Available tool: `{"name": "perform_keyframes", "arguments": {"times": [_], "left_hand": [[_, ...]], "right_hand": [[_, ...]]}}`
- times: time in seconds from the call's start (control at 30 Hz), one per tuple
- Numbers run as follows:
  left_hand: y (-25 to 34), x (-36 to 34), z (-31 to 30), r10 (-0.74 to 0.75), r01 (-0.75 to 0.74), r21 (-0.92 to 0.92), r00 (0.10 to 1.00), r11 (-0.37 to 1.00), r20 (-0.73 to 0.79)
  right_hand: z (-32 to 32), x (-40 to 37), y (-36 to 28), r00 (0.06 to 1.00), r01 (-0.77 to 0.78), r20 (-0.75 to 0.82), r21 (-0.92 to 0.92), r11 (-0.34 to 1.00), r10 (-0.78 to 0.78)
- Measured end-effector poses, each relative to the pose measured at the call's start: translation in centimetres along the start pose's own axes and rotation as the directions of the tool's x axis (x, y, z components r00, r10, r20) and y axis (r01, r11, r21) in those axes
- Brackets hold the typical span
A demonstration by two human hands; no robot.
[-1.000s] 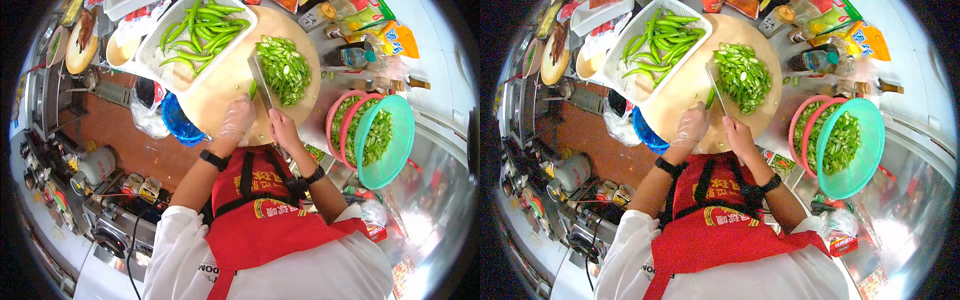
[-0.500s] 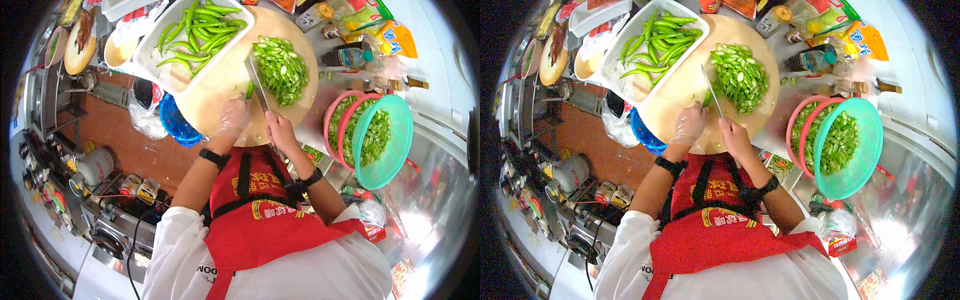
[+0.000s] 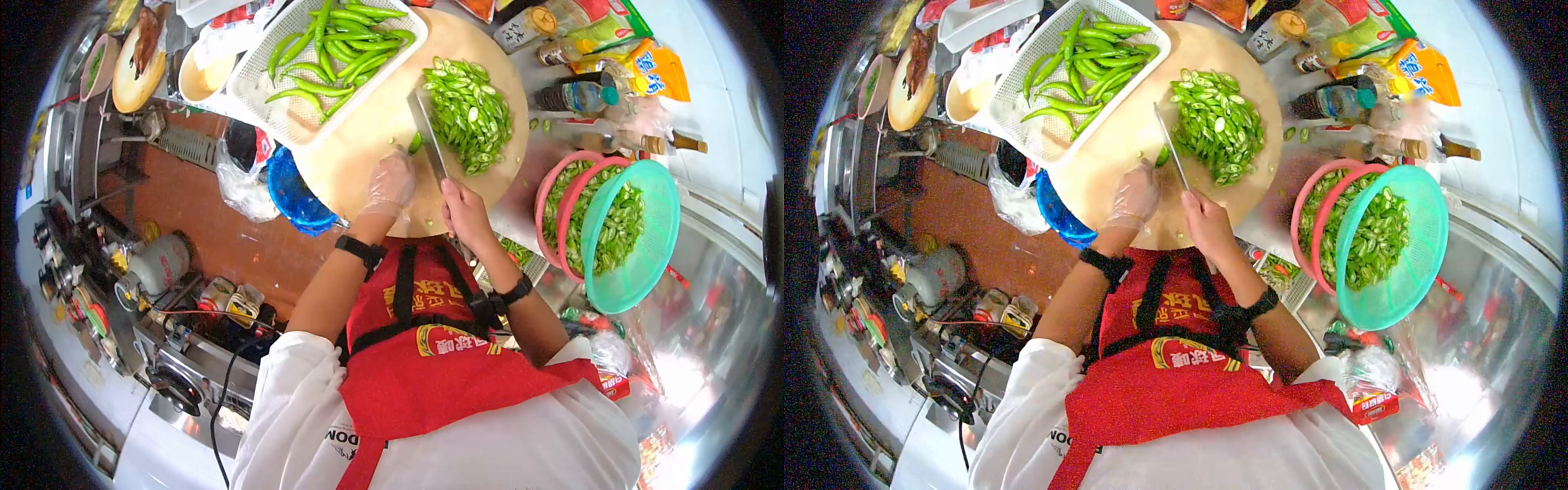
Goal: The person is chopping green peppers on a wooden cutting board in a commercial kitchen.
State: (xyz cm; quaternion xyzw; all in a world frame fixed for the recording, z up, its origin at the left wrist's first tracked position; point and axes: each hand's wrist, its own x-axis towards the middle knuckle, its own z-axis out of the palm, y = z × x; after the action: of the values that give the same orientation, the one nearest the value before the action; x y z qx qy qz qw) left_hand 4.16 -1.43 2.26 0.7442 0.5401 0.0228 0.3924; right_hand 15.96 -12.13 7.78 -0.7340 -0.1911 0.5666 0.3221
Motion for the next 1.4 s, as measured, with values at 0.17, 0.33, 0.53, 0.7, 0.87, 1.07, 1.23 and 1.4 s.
{"name": "perform_keyframes", "arguments": {"times": [0.17, 0.33, 0.53, 0.7, 0.87, 1.07, 1.23, 1.4], "left_hand": [[-0.2, -0.2, 0.0, 0.066, -0.066, -0.035, 0.998, 0.997, 0.005], [-1.5, 0.6, 1.8, 0.043, -0.051, -0.101, 0.996, 0.994, -0.075], [-1.3, 1.4, 2.0, 0.025, -0.039, -0.134, 0.994, 0.99, -0.104], [-1.6, 1.1, 1.9, 0.173, -0.17, 0.049, 0.984, 0.984, -0.05], [-2.1, 1.5, 2.2, 0.109, -0.109, 0.007, 0.99, 0.994, -0.085], [-2.7, 1.7, 1.9, 0.227, -0.22, 0.067, 0.969, 0.973, -0.103], [-1.6, 1.7, 0.6, 0.165, -0.162, 0.056, 0.985, 0.985, -0.044], [-2.3, 1.8, 0.8, 0.182, -0.181, 0.115, 0.983, 0.977, 0.001]], "right_hand": [[0.1, -0.1, 0.7, 0.999, 0.04, -0.004, -0.008, 0.999, -0.04], [0.3, -0.6, -0.3, 0.999, 0.031, -0.013, -0.043, 0.999, -0.032], [0.5, 0.1, 0.7, 0.999, 0.02, -0.044, -0.041, 0.999, -0.022], [0.3, 0.0, 0.7, 1.0, 0.008, 0.019, -0.062, 0.998, -0.007], [0.4, 0.0, 0.9, 0.999, 0.041, 0.004, -0.03, 0.999, -0.041], [0.5, -0.4, 0.0, 0.999, -0.024, 0.049, -0.002, 1.0, 0.024], [-0.1, 0.0, -0.4, 0.992, -0.081, 0.097, 0.037, 0.996, 0.077], [0.1, 0.3, 1.1, 0.998, 0.023, 0.049, 0.012, 1.0, -0.024]]}}
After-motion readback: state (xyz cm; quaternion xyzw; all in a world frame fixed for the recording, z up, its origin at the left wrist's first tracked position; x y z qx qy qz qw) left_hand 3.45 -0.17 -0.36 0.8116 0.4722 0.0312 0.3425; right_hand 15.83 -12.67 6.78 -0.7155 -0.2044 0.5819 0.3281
